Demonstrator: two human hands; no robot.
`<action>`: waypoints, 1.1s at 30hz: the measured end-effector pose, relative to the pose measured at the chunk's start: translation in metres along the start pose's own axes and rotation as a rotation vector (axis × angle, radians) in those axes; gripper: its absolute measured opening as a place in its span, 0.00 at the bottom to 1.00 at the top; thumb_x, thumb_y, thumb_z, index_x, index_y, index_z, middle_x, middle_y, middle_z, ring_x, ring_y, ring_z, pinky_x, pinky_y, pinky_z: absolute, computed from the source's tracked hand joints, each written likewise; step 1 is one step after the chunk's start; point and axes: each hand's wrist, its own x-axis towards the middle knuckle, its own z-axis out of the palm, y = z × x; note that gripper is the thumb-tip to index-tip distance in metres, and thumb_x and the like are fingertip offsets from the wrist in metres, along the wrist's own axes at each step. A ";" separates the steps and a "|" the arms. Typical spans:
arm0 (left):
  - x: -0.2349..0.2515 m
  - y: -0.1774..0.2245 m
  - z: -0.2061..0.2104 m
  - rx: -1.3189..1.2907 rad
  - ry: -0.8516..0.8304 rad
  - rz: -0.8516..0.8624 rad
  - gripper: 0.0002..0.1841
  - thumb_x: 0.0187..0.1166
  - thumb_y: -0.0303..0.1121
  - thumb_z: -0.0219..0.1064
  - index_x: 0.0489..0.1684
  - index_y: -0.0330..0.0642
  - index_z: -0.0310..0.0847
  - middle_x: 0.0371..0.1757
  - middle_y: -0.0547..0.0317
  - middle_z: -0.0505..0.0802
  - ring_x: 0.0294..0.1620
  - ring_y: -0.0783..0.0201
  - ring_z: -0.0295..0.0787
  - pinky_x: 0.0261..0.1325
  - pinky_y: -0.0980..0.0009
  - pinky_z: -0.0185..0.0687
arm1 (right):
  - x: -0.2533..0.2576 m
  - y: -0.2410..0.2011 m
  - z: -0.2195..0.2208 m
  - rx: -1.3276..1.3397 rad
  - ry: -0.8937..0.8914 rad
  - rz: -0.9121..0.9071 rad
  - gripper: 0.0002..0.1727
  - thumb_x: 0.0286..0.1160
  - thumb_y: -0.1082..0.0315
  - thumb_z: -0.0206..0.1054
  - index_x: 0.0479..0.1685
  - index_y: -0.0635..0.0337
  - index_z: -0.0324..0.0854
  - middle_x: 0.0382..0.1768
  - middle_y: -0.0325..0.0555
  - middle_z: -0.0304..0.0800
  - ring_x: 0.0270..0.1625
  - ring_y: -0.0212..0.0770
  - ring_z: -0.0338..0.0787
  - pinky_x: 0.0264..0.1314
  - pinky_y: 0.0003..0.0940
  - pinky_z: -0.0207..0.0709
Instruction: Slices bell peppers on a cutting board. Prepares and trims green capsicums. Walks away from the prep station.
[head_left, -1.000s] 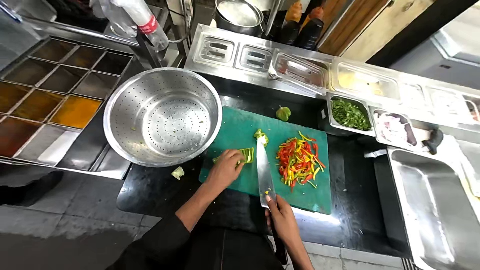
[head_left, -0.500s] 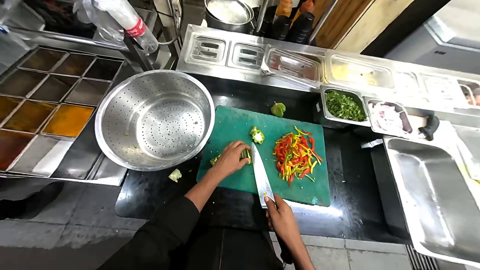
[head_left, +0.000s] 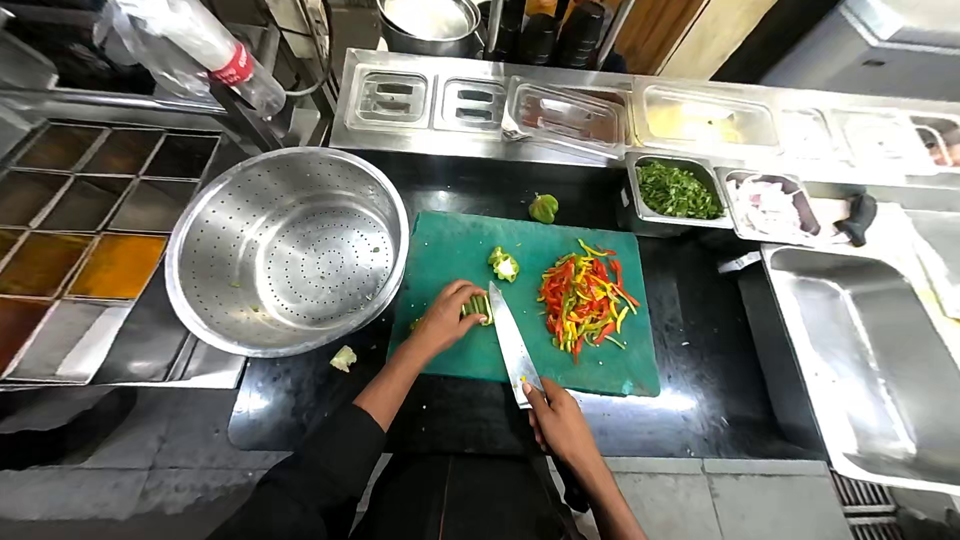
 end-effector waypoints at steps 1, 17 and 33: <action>-0.001 0.000 0.000 0.002 0.003 -0.005 0.21 0.78 0.33 0.74 0.68 0.37 0.82 0.71 0.42 0.84 0.62 0.48 0.86 0.67 0.54 0.82 | 0.001 0.000 -0.001 -0.015 -0.002 0.005 0.18 0.93 0.54 0.53 0.56 0.59 0.80 0.19 0.38 0.81 0.15 0.34 0.80 0.20 0.32 0.78; -0.002 -0.006 0.006 0.023 0.067 -0.002 0.25 0.73 0.36 0.79 0.68 0.38 0.83 0.70 0.44 0.85 0.68 0.48 0.84 0.69 0.52 0.81 | 0.000 -0.016 0.000 0.080 -0.056 -0.007 0.33 0.78 0.57 0.74 0.75 0.58 0.63 0.47 0.48 0.89 0.31 0.39 0.93 0.36 0.36 0.91; -0.006 -0.011 0.006 0.031 0.081 0.068 0.24 0.73 0.36 0.79 0.65 0.37 0.84 0.68 0.42 0.86 0.63 0.48 0.86 0.63 0.54 0.83 | -0.025 0.060 0.034 0.103 0.174 -0.368 0.30 0.90 0.60 0.57 0.89 0.56 0.65 0.37 0.40 0.93 0.18 0.30 0.84 0.21 0.28 0.83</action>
